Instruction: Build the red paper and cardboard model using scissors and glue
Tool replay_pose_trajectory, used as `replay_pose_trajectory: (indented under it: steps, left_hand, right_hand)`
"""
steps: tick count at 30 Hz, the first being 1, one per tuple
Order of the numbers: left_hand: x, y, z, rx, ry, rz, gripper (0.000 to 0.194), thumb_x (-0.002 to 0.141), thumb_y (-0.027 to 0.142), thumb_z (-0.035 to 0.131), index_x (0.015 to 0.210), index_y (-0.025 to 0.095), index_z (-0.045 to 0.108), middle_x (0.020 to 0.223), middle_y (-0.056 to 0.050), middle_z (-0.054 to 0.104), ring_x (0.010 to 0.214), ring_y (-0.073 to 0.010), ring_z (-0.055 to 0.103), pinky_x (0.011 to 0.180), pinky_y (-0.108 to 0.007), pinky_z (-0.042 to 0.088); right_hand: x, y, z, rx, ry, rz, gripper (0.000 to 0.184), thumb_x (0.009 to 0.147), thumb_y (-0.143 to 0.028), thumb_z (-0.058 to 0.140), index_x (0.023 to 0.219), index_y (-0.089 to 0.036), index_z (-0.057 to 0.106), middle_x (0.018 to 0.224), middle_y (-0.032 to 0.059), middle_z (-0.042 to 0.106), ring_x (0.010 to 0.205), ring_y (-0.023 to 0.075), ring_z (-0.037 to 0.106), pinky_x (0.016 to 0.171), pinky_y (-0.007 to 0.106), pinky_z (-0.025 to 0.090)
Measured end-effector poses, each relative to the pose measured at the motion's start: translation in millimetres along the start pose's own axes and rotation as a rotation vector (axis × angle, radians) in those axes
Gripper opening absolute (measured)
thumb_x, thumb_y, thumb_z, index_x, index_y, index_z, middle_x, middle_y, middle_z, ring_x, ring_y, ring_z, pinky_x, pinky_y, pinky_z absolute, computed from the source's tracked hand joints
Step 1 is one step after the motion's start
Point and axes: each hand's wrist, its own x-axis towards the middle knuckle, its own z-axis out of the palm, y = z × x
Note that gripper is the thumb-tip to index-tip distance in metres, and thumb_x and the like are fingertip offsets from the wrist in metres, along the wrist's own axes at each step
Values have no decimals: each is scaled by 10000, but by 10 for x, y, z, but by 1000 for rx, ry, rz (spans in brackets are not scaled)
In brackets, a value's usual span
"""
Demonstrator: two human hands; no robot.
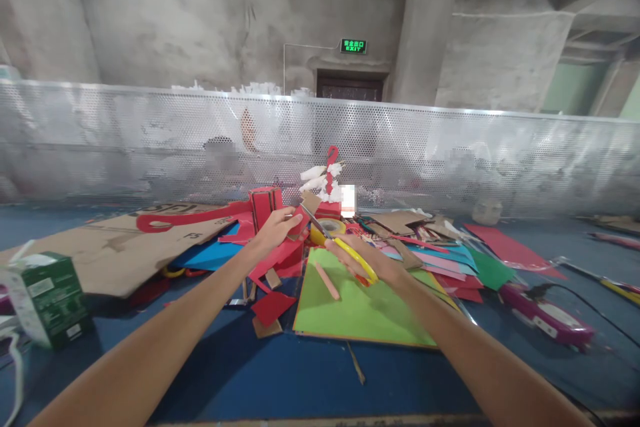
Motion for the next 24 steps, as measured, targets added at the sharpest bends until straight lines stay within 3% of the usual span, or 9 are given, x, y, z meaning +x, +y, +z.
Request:
replay_pose_trajectory:
  steps: [3, 7, 14, 24]
  left_hand:
    - [-2, 14, -1, -45, -13, -1, 436, 733, 591, 742, 766, 189, 576, 713, -11, 651, 667, -190, 644, 643, -315, 532]
    - [12, -4, -13, -63, -4, -12, 436, 716, 580, 765, 769, 185, 588, 691, -3, 646, 630, -178, 634, 629, -311, 530]
    - [44, -54, -48, -33, 3, -5, 417, 744, 564, 747, 784, 174, 603, 692, -22, 673, 614, -173, 633, 592, -291, 505]
    - [17, 49, -72, 16, -56, -40, 381, 738, 542, 740, 741, 178, 628, 669, -52, 718, 540, -175, 631, 525, -274, 442]
  right_hand:
    - [78, 88, 28, -143, 9, -25, 418, 980, -545, 504, 737, -205, 504, 648, 3, 506, 589, 140, 460, 536, 272, 343]
    - [123, 142, 40, -226, 49, -72, 409, 980, -510, 500, 717, -197, 512, 667, 1, 526, 644, 149, 482, 600, 283, 345]
    - [78, 79, 35, -225, 37, -47, 438, 1002, -543, 456, 753, -195, 550, 684, 16, 528, 645, 163, 500, 594, 295, 364]
    - [73, 82, 67, -163, -24, 43, 550, 976, -691, 411, 861, -189, 607, 652, 23, 522, 572, 161, 486, 514, 286, 359]
